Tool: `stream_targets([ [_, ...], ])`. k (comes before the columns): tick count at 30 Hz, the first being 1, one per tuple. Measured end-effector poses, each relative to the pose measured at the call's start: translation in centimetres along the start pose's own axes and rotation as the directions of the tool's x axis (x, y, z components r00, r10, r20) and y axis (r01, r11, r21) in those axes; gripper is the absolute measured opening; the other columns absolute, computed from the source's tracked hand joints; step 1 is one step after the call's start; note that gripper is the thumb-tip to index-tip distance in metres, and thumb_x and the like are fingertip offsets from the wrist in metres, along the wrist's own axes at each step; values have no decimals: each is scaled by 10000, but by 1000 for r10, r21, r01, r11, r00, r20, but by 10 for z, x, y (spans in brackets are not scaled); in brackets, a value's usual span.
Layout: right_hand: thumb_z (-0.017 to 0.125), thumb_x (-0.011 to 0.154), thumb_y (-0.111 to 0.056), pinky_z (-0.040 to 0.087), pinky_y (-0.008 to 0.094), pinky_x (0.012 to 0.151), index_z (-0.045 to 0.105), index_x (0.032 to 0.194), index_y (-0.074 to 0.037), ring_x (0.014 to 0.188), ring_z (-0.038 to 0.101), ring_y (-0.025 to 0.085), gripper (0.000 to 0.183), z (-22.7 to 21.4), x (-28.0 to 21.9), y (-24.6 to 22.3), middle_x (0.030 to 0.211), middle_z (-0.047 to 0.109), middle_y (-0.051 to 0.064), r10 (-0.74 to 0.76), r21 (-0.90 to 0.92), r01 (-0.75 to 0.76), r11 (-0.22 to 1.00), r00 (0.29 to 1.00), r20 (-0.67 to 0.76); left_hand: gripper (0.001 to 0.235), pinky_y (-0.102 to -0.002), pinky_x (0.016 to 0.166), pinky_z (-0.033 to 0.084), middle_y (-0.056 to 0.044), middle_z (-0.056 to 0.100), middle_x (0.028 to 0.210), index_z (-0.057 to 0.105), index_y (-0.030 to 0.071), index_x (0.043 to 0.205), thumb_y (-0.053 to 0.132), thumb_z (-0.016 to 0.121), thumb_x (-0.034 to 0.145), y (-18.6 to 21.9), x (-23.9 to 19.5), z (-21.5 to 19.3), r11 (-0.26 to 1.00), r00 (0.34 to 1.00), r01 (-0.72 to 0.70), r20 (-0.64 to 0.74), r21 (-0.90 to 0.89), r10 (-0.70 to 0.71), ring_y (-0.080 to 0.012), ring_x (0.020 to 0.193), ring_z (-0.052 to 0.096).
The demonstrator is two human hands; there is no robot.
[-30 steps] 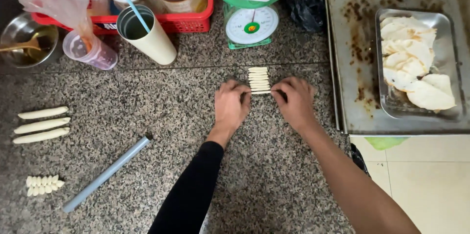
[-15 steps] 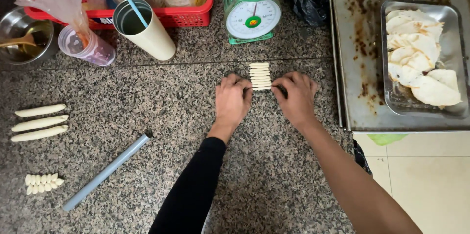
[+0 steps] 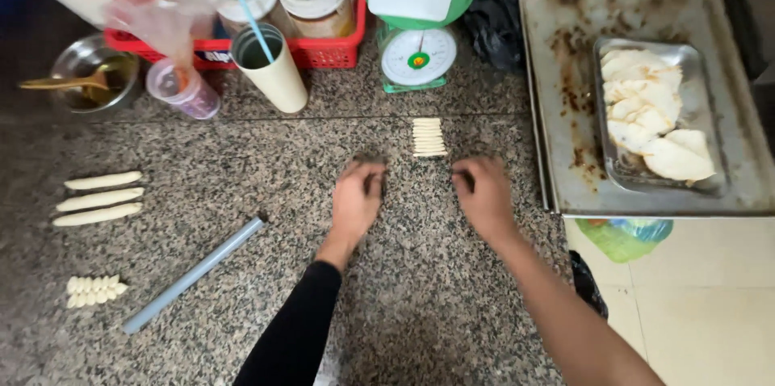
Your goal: Rolling out small pieces of dough into thin sticks and assembling them on a kitchen counter.
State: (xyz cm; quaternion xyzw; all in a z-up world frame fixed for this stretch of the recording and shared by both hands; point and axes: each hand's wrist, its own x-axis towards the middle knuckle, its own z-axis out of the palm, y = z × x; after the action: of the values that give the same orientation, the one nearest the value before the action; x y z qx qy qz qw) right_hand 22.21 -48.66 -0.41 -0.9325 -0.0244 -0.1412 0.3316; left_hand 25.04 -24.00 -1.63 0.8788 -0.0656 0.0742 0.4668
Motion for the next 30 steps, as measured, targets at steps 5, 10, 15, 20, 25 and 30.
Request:
stream_targets([
  [5,574,1025,-292,576,318,799,711,1136,-125,920,711,170,242,22,-24,-46,1062,746,39,207,289,-276,917,946,248,212,-442,947,530,-162,722,1128,729,55,1116,173,629,972,67,-45,-52,997,996,-63,-62,52,66,-363,1054,677],
  [10,449,1083,-514,520,311,766,697,1225,-140,962,635,150,471,65,-43,-105,1093,690,31,324,688,-633,356,774,544,357,-478,1122,439,-197,627,1382,651,29,1286,209,603,982,100,-89,-96,953,950,-299,-84,44,302,-385,1315,571],
  [15,336,1015,-636,533,439,953,511,1405,-123,1116,652,253,667,82,-50,-192,1302,651,92,102,584,-809,-66,577,810,553,-548,1186,306,-211,426,1591,501,9,1507,297,525,1037,44,-134,-157,892,925,-378,78,249,371,-392,1472,389],
  [20,402,1022,-528,531,435,1033,405,1500,-70,1253,642,304,662,126,-55,-276,1447,600,154,22,617,-787,-15,616,787,479,-523,1169,342,-223,479,1544,552,17,1434,280,556,1034,-39,-173,-255,936,976,-204,-12,287,217,-401,1442,430],
  [25,533,1023,-384,536,384,971,546,1453,-93,1239,666,227,519,182,-69,-371,1399,661,78,123,553,-705,443,659,742,390,-477,1115,421,-193,620,1401,650,11,1277,226,626,953,-125,-195,-362,932,980,-40,-168,359,107,-382,1329,550],
  [30,530,1080,-357,537,403,822,679,1376,-161,980,680,324,385,257,-93,-420,1122,746,123,6,299,-301,906,713,701,329,-466,1039,479,-149,696,1275,705,43,1205,93,596,899,-210,-202,-434,912,976,135,-210,388,-55,-379,1173,607],
])
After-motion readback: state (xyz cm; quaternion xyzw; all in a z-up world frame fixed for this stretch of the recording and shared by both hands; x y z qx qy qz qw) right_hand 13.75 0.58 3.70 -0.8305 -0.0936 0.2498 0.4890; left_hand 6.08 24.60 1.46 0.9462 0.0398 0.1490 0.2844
